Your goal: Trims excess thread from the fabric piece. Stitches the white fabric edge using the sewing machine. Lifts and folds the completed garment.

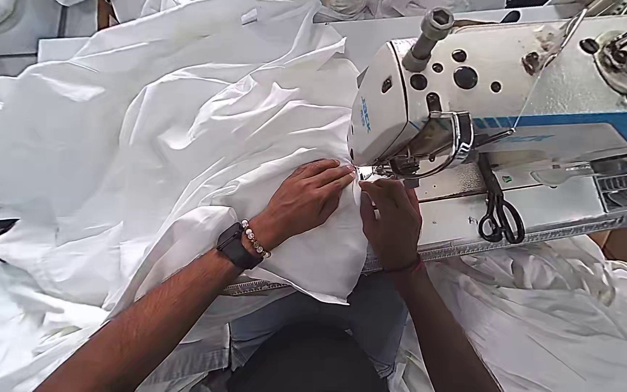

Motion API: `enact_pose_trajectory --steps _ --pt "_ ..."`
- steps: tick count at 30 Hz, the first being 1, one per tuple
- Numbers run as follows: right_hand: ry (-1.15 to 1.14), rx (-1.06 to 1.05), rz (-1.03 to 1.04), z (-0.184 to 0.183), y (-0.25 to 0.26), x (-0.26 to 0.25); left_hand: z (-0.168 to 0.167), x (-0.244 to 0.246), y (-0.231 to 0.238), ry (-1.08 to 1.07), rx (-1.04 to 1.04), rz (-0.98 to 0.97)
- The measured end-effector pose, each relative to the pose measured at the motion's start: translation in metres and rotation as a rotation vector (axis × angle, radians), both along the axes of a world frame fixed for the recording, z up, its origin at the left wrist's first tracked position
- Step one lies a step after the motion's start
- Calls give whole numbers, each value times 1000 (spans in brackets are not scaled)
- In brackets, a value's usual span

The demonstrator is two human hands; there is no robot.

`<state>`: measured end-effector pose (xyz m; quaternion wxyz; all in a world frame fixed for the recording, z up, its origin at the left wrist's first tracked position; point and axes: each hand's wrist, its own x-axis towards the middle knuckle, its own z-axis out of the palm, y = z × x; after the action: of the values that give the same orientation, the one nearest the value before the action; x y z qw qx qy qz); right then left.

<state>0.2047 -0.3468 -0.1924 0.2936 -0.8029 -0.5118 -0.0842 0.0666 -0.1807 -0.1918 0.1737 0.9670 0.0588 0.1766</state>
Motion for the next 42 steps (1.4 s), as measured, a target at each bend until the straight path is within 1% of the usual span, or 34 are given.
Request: enact_pose_trajectory --steps 2,4,7,10,12,14,16,18,19,21,23,25,27,29,31,32,34,39,42 --pt "-38 11 96 -2 -3 -12 2 -1 6 8 -4 -37" --pt "-65 -42 135 -4 -7 -19 2 1 17 7 0 -93" --pt "-96 -71 60 -9 -13 -26 1 3 35 32 22 -210" --pt "-130 -48 -38 -10 -12 -28 3 6 46 47 64 -265" --pt "-160 -36 -86 -9 -11 -29 4 7 45 43 74 -256" --pt "-147 -16 -120 -7 -11 -28 4 7 32 25 66 -196" --pt "-60 -2 -181 -4 -10 -25 2 4 10 30 65 -74" --pt "71 -96 -262 1 -6 -18 0 0 -12 68 87 53" --pt "130 -131 -267 6 -1 -15 -1 0 -19 65 86 99" --pt "220 -201 -212 22 9 -13 -1 -1 -25 19 69 120" --pt "267 -199 -182 32 17 -17 2 -2 -22 5 54 104" --pt "372 -131 -182 33 4 -32 2 -5 -20 43 53 68" --pt "538 -113 -176 30 -21 -61 1 -7 -20 100 55 64" --pt "758 -77 -172 30 -45 -96 -1 -7 -22 108 64 80" --pt "916 41 -206 36 -57 -118 -1 -6 -23 95 82 90" --pt "945 91 -217 39 -59 -118 0 -6 -22 85 96 94" --pt "933 112 -215 41 -57 -107 1 -6 -20 64 117 97" --pt "834 -42 -200 35 -48 -91 1 -5 -12 44 167 84" --pt "814 -15 -193 33 -43 -85 2 -4 -9 15 177 77"
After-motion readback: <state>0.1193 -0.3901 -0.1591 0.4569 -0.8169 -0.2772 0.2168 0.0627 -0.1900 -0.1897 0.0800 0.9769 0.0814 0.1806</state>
